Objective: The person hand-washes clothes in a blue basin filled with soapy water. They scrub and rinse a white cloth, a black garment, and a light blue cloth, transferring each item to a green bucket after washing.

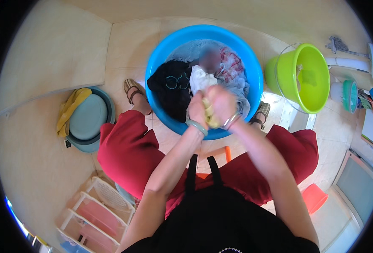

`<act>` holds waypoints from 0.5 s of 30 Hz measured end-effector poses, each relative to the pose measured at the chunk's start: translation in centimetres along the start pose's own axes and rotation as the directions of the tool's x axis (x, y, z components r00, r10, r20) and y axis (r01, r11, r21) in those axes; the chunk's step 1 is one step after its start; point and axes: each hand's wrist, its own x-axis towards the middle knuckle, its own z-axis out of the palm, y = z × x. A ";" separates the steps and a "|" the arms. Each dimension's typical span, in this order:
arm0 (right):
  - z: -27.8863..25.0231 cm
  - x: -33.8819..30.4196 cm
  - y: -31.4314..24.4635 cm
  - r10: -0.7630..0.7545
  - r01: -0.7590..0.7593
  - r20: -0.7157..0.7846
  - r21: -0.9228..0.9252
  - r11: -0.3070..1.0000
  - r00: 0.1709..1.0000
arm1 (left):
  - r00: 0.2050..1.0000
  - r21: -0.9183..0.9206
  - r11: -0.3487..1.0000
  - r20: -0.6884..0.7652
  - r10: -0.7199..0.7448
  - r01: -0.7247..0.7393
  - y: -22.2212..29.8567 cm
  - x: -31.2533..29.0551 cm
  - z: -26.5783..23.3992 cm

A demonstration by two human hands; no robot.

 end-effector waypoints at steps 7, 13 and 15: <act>1.4 5.8 10.8 0.555 -0.302 -0.056 0.792 0.531 0.830 | 0.988 -0.162 0.977 -0.090 0.124 -0.137 1.9 6.1 2.0; 2.8 11.7 8.6 0.071 0.011 -0.133 0.528 0.849 0.989 | 0.918 0.271 0.883 0.008 0.396 -0.383 4.2 14.4 -1.1; 6.9 12.9 9.2 0.096 -0.023 -0.146 0.436 0.900 0.985 | 0.889 0.401 0.813 0.004 0.459 -0.422 3.1 18.4 -2.8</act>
